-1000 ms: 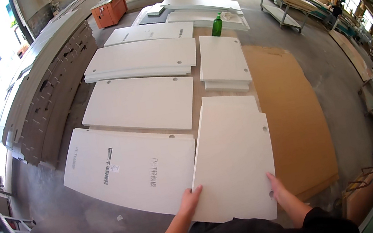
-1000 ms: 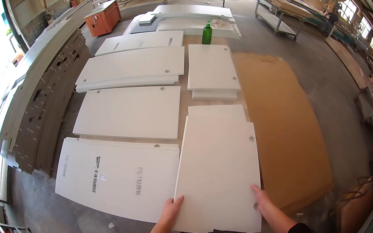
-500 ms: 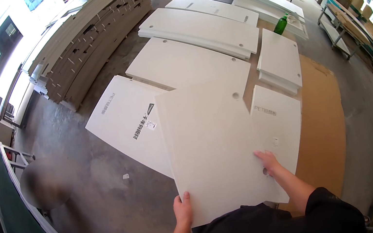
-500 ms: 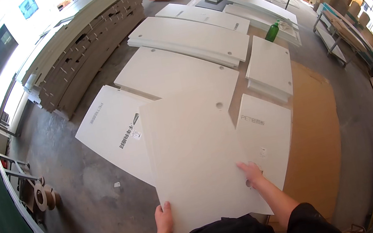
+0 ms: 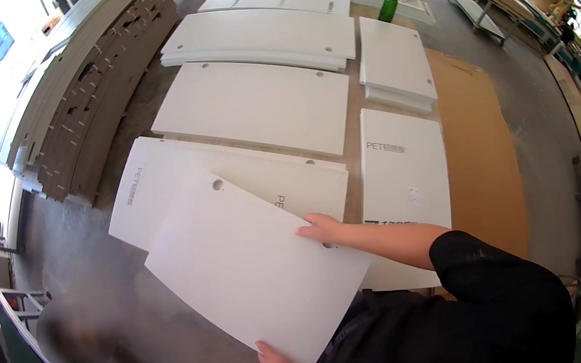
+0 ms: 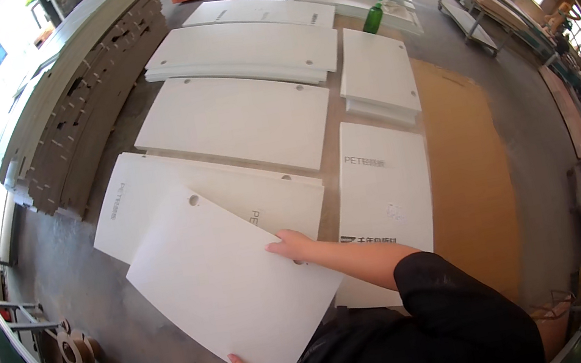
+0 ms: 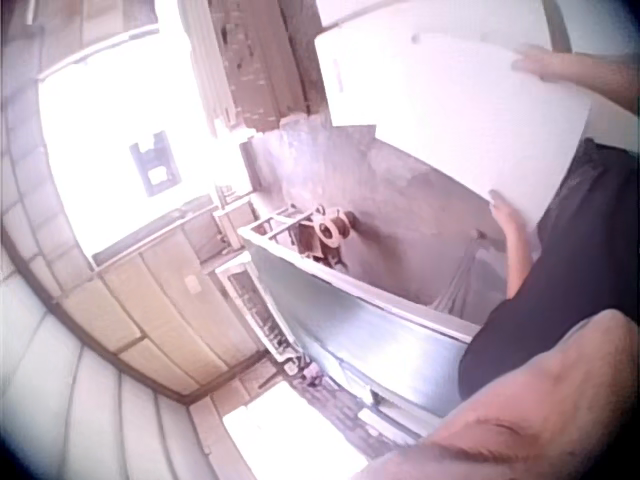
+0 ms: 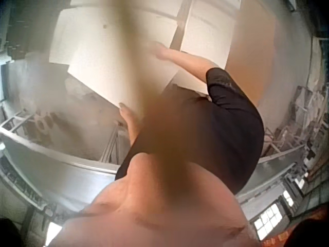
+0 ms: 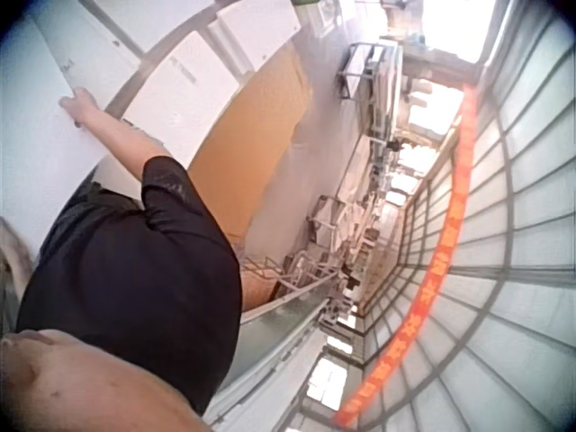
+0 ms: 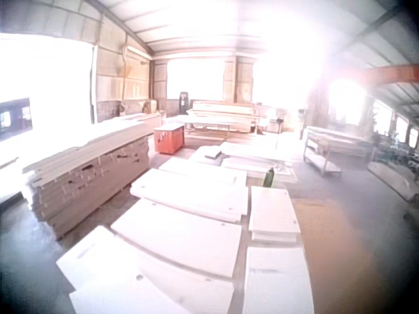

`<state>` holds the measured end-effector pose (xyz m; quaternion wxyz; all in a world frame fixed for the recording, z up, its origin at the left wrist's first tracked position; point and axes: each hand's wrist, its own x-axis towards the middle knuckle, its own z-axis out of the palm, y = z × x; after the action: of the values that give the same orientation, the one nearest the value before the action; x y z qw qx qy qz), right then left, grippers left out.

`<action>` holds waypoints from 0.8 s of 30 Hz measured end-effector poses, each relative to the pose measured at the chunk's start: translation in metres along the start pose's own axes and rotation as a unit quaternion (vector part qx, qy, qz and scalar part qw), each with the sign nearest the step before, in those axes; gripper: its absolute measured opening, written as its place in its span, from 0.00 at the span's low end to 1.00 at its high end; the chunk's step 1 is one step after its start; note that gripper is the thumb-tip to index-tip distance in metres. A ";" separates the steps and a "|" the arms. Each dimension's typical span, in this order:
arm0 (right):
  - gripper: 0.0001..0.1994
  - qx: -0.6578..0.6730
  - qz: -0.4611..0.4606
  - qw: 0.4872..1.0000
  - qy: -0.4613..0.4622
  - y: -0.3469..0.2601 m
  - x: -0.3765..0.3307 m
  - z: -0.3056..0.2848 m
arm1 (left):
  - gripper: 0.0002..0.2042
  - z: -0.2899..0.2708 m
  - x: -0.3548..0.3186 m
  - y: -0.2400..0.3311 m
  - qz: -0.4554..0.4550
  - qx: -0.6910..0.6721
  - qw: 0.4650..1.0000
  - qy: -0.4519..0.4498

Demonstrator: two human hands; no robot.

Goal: The person repeatedly picks up white rectangular panels from a stack and places them onto a workbench. The person handles the panels one at a time, walking back and forth between the stack and the bench to build a new pile.

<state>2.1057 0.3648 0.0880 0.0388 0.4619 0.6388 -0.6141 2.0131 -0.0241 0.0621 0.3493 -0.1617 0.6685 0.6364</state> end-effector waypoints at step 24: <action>0.39 -0.018 0.265 0.876 0.403 0.401 -0.295 -0.069 | 0.25 0.148 -0.043 0.011 0.353 0.472 0.736 -0.332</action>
<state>2.5658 0.1891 -0.0137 -0.0525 0.8204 0.4636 -0.3305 2.0749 0.1103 0.1076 0.3306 0.4933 0.7337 0.3301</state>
